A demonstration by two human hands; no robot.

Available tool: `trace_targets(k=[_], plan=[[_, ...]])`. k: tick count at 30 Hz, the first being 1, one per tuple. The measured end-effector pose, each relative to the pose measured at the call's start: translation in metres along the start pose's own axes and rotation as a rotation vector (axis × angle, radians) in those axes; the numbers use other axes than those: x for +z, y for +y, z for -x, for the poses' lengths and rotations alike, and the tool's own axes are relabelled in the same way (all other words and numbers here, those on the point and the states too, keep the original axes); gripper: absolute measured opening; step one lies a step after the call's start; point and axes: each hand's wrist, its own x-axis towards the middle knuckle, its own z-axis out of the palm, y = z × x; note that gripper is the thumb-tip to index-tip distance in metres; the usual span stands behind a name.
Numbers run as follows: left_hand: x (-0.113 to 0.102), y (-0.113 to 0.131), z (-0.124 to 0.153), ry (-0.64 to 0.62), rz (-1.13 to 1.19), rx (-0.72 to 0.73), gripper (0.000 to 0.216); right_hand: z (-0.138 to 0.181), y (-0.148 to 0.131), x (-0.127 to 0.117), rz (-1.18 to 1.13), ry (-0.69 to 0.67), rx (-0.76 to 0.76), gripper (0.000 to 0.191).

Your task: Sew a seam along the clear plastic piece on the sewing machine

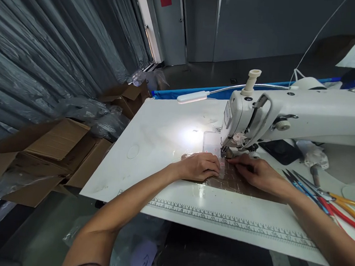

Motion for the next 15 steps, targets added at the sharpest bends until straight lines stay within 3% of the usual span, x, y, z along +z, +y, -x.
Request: trace_targets(k=[3,9,15], plan=[[0.006,-0.002,0.003,0.066,-0.031,0.002,0.021,-0.01,0.001,-0.012,-0.072,-0.105,0.026,0.03],[0.002,0.001,0.008,0.077,-0.058,0.03,0.02,-0.013,0.006,-0.006,-0.083,0.09,0.029,0.03],[0.004,0.001,0.007,0.106,-0.154,0.05,0.018,-0.002,-0.005,0.006,0.033,0.084,0.02,0.033]])
